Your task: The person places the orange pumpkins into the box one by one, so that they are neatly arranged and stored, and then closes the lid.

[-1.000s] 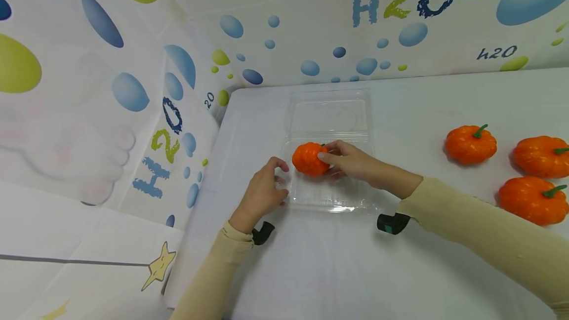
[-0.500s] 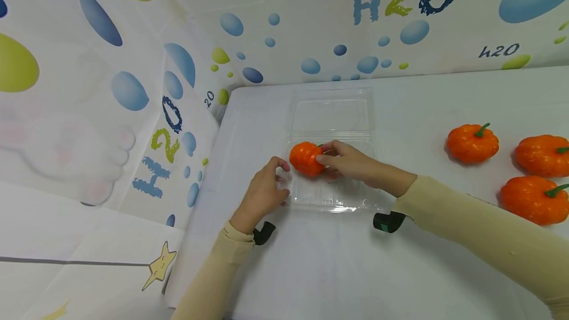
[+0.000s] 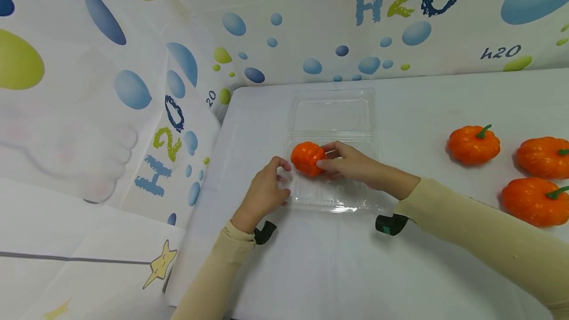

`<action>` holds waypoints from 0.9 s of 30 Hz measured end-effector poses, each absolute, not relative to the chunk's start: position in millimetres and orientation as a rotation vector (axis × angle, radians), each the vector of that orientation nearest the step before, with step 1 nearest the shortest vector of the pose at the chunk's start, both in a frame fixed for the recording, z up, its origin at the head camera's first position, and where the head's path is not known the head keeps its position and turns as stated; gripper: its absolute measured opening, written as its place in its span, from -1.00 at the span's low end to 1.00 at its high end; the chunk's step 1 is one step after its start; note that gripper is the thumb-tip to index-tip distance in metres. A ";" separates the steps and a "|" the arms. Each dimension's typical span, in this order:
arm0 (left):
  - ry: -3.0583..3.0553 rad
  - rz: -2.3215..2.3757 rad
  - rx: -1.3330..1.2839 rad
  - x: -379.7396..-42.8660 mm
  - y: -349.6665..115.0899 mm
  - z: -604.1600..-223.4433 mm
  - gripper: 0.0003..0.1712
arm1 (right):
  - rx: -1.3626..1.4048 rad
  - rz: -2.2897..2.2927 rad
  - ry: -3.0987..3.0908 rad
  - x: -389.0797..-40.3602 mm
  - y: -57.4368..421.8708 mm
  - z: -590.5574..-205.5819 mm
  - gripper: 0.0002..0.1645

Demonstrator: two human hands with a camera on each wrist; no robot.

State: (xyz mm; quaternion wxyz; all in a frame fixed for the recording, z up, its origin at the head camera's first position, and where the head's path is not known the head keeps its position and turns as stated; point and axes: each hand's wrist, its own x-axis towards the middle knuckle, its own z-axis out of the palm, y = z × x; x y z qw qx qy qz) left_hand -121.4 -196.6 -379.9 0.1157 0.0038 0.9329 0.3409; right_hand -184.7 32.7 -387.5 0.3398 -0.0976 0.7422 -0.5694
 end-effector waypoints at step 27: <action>2.748 1.026 0.026 -119.6 -197.1 -380.8 -0.43 | -0.535 -1.442 2.340 -147.3 81.7 -365.9 -0.19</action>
